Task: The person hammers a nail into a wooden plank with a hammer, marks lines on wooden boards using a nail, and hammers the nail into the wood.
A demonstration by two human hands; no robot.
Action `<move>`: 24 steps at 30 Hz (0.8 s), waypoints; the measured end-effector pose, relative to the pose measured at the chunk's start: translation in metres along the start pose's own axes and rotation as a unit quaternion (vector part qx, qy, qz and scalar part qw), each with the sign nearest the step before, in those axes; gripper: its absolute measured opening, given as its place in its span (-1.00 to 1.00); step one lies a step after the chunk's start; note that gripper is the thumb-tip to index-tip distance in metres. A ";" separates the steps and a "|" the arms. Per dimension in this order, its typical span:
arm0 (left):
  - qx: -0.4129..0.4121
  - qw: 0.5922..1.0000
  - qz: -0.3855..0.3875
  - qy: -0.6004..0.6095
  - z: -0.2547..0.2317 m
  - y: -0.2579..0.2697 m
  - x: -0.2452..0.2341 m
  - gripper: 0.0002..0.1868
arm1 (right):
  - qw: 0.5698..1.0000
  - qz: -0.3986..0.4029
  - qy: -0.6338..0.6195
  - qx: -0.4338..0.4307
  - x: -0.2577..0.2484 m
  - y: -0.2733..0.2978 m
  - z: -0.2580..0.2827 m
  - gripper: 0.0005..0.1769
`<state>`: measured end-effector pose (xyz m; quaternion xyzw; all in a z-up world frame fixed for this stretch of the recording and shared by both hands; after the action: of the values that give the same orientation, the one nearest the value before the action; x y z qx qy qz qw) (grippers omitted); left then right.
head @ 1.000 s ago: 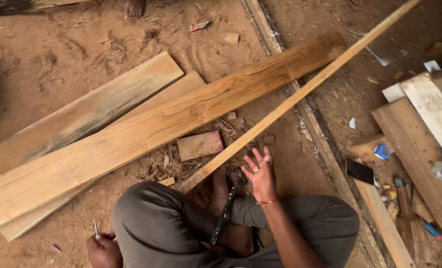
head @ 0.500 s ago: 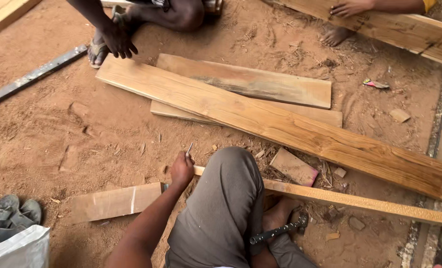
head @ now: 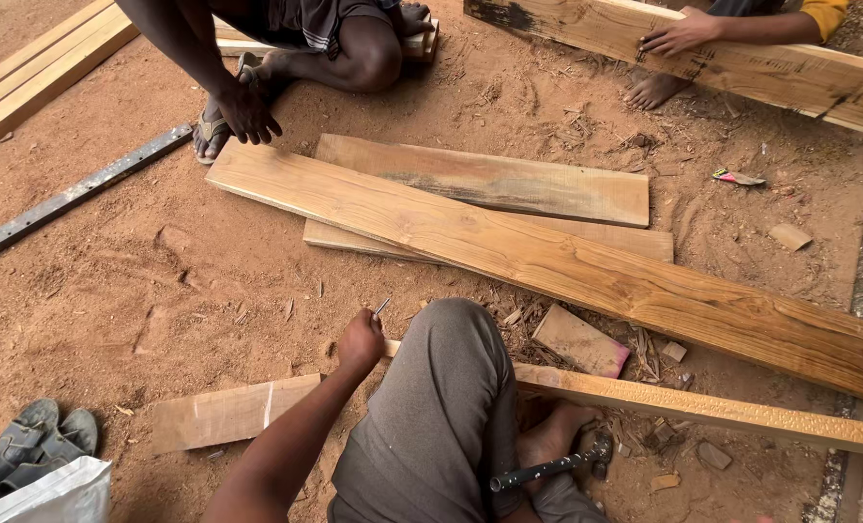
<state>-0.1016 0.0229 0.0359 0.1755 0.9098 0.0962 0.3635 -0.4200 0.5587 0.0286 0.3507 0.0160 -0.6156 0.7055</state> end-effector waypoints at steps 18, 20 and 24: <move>0.294 0.759 0.541 0.213 -0.301 0.085 0.141 -0.73 | 0.948 0.168 0.261 -0.073 0.110 0.104 -0.067 0.01; 0.448 0.809 0.380 0.003 -0.311 0.106 0.147 -0.77 | 0.941 0.239 0.198 0.132 0.127 0.112 -0.067 0.02; 0.474 0.810 0.337 -0.079 -0.305 0.123 0.172 -0.80 | 0.959 0.172 0.042 0.219 0.139 0.120 -0.050 -0.04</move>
<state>-0.3987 0.1882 0.1835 0.6282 0.6947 -0.2445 0.2509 -0.2608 0.4649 -0.0147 0.5195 -0.1505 -0.4582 0.7053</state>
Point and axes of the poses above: each hand's wrist, its own y-axis away from the middle knuckle, its own x-axis out of the palm, z = x × y, the point moved 4 cm from there along -y, towards the middle knuckle, and after that the axes turned 14 degrees about y, right-handed, at the moved point
